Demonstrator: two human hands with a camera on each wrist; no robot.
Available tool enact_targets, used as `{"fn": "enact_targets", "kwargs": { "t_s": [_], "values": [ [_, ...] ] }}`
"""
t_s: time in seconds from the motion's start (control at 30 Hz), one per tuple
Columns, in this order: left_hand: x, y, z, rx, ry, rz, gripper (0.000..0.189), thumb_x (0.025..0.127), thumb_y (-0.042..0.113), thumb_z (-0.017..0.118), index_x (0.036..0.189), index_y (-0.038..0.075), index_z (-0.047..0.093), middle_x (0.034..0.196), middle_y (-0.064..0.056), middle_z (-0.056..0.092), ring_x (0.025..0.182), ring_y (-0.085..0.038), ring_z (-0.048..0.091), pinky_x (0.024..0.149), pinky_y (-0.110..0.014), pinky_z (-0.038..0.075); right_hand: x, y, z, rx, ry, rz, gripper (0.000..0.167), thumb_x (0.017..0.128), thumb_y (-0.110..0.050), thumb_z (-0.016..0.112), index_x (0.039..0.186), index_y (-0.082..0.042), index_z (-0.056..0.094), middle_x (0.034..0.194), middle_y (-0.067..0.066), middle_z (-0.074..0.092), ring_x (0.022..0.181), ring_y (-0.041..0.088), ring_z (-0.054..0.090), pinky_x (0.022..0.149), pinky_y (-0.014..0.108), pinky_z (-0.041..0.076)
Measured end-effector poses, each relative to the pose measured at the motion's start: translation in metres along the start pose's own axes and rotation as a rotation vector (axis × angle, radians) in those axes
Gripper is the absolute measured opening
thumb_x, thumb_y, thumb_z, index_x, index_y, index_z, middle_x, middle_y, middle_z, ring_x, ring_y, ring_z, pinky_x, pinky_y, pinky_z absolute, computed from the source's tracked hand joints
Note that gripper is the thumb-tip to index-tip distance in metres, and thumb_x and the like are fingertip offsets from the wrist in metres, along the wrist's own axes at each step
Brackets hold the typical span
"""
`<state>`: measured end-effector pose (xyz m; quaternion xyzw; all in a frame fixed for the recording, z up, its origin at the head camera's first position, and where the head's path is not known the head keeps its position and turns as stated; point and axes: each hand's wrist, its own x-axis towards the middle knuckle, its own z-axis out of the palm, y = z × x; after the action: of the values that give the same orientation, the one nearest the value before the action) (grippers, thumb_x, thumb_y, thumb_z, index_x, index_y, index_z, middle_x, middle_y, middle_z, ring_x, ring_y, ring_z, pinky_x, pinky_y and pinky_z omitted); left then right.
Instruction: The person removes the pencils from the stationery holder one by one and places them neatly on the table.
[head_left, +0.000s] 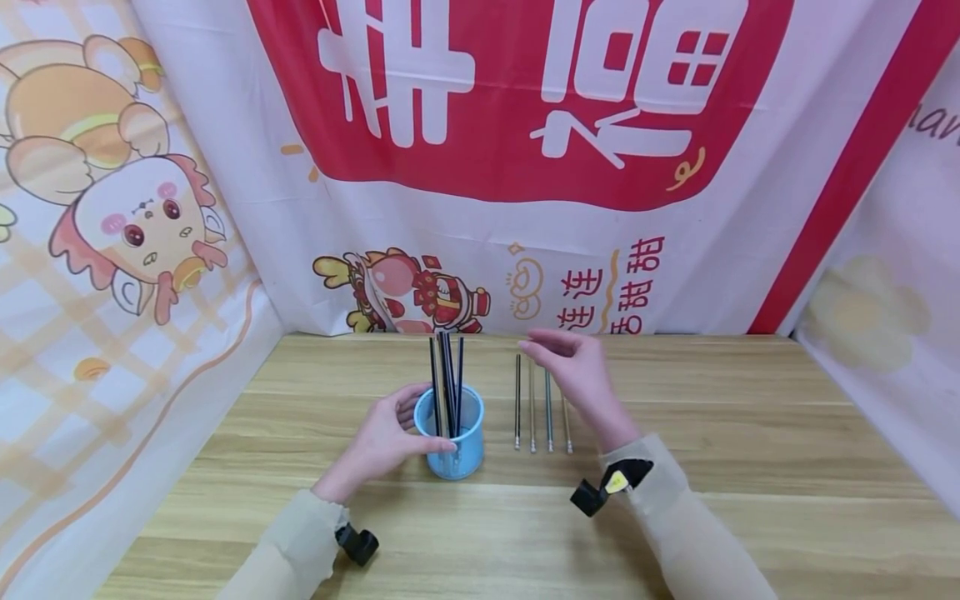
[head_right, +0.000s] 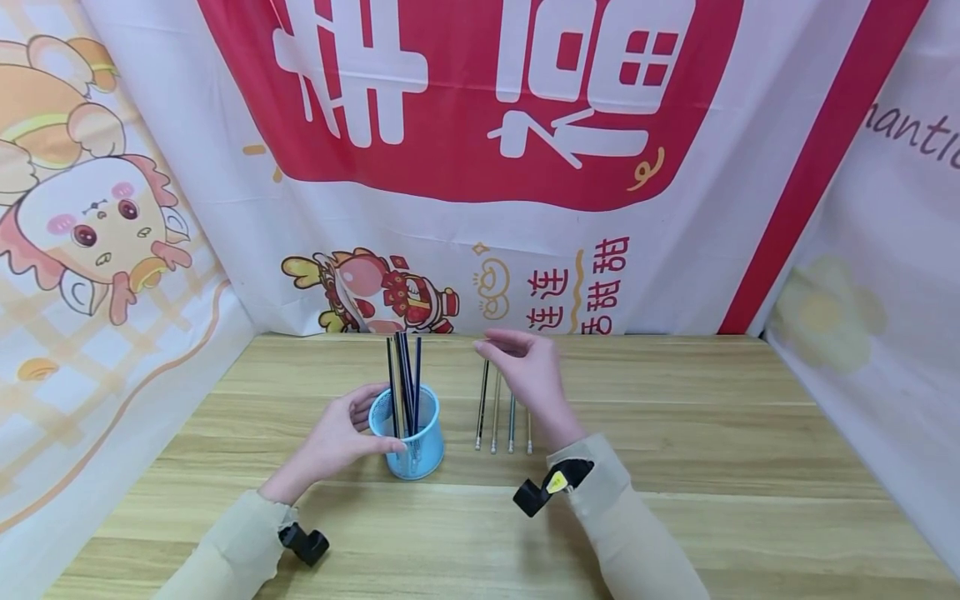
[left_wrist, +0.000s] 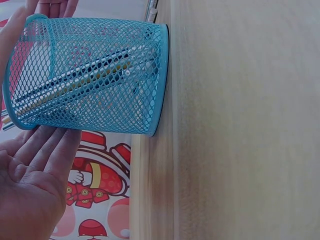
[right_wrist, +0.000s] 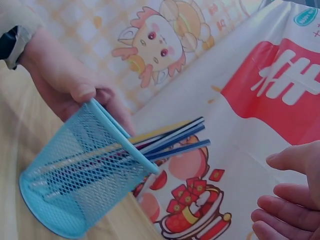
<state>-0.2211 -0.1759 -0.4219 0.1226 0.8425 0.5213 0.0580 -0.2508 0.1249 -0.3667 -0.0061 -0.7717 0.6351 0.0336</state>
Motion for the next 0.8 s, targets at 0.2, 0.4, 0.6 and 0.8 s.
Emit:
{"fn": "enact_targets", "kwargs": {
  "t_s": [0.2,0.4,0.6,0.8],
  "values": [
    [0.001,-0.001,0.0,0.007,0.001,0.004,0.085,0.082,0.032,0.097,0.153,0.012,0.055,0.155,-0.014,0.061,0.145,-0.038,0.059,0.123,-0.056,0.048,-0.007,0.0,0.019,-0.022,-0.016,-0.004,0.041,0.095,-0.034,0.083,0.132,-0.018,0.075,0.132,0.007,0.077,0.124,0.025,0.071,0.114,0.046,0.057],
    [0.0,0.0,0.0,-0.002,0.001,0.003,0.085,0.082,0.031,0.097,0.153,0.012,0.055,0.155,-0.014,0.062,0.144,-0.038,0.059,0.124,-0.056,0.047,-0.015,0.001,0.038,-0.018,-0.067,-0.053,0.038,0.095,-0.028,0.083,0.129,-0.015,0.076,0.123,0.008,0.081,0.115,0.024,0.076,0.108,0.044,0.062],
    [0.0,0.0,0.0,-0.014,-0.005,0.016,0.084,0.081,0.029,0.097,0.152,0.012,0.055,0.154,-0.013,0.063,0.144,-0.037,0.06,0.124,-0.055,0.047,-0.016,0.003,0.054,-0.007,-0.11,-0.057,0.038,0.094,-0.027,0.084,0.13,-0.013,0.077,0.122,0.008,0.081,0.114,0.024,0.078,0.106,0.042,0.063],
    [0.0,0.0,0.0,-0.019,-0.01,0.026,0.082,0.081,0.028,0.097,0.151,0.013,0.057,0.153,-0.012,0.064,0.143,-0.036,0.061,0.124,-0.055,0.048,-0.015,0.007,0.064,-0.027,-0.138,-0.058,0.035,0.095,-0.027,0.084,0.128,-0.017,0.078,0.125,0.006,0.081,0.118,0.024,0.076,0.109,0.045,0.062]
  ]
}}
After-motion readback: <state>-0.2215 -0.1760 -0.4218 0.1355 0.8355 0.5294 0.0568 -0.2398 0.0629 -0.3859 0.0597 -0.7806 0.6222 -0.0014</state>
